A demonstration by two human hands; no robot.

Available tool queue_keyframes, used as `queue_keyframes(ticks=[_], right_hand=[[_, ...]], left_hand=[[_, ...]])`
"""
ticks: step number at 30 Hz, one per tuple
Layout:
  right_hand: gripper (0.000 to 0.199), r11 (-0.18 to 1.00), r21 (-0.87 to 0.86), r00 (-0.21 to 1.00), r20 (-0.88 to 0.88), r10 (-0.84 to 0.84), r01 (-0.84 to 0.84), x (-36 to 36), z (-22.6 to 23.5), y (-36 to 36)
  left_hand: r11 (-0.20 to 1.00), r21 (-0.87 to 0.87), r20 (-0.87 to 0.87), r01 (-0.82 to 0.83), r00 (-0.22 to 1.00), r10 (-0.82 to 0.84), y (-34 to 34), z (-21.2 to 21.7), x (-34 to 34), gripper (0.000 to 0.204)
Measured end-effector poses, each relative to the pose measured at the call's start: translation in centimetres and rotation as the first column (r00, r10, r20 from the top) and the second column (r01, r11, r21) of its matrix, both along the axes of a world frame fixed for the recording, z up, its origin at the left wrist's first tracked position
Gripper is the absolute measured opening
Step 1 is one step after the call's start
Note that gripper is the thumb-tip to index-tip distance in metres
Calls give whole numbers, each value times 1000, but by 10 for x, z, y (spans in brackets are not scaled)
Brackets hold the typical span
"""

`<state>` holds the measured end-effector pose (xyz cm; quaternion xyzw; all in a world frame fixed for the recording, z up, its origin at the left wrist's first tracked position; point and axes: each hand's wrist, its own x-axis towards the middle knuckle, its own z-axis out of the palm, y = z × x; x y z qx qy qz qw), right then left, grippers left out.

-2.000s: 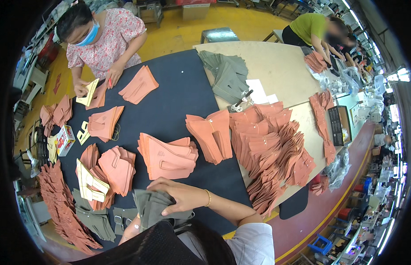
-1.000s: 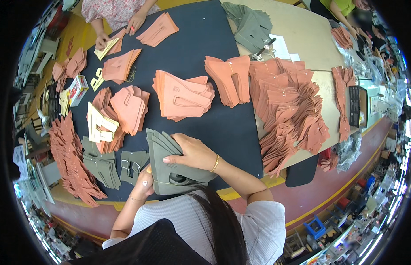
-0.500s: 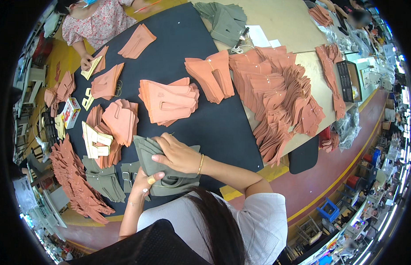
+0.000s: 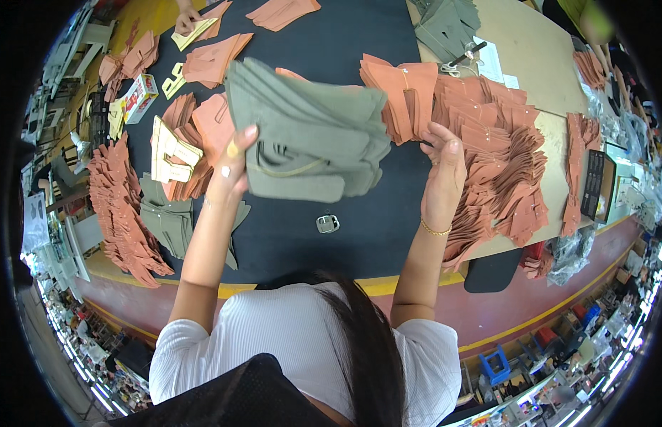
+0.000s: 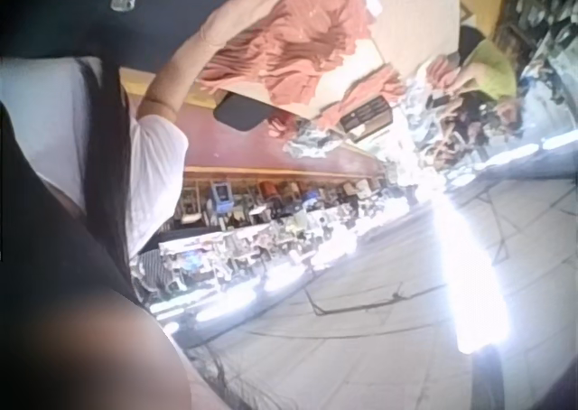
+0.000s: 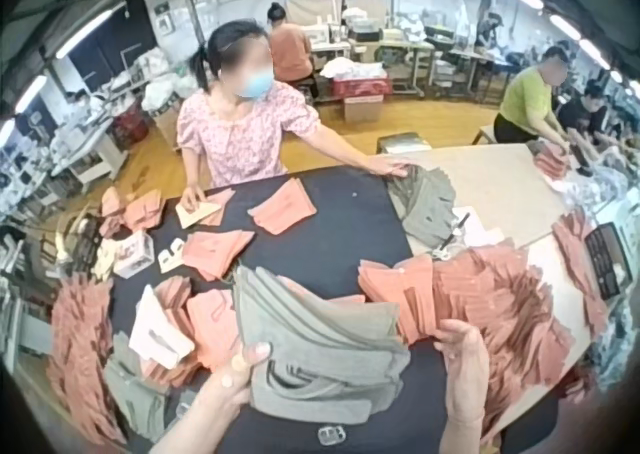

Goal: The person sorts and stacks olive-green fabric pieces with metal buckles on a worktable, then retrieves a plastic bag of similar parts, places them on the table, and continues organizing the pieces. The person also moves other fabric pieces and tools on the table.

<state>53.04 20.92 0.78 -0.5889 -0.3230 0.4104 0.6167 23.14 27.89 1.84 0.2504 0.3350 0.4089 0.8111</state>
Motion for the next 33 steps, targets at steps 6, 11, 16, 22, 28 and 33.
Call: queue_keyframes(ticks=[6,11,16,22,28,33], right_hand=[[29,996,-84,988,145,46,-34,1,-2,-5],[19,994,-66,990,108,95,-88,-6,-8,-2],[17,983,-72,952,244,184,-171,-15,-16,8],[20,957,-139,860,421,290,-255,-22,-8,15],[19,954,-90,799,527,289,-286,-21,-14,17],[33,959,106,645,758,94,-264,-61,-19,48]], left_hand=[[985,-119,-370,123,915,-159,65,-67,7,75],[984,-36,-413,173,894,-172,68,-85,4,65],[996,57,-432,62,901,-32,69,-71,5,61],[981,-14,-701,195,697,-149,87,-71,-3,70],[985,158,-645,-63,749,152,40,-136,-32,64],[812,-484,-402,-326,907,124,11,-182,-38,83]])
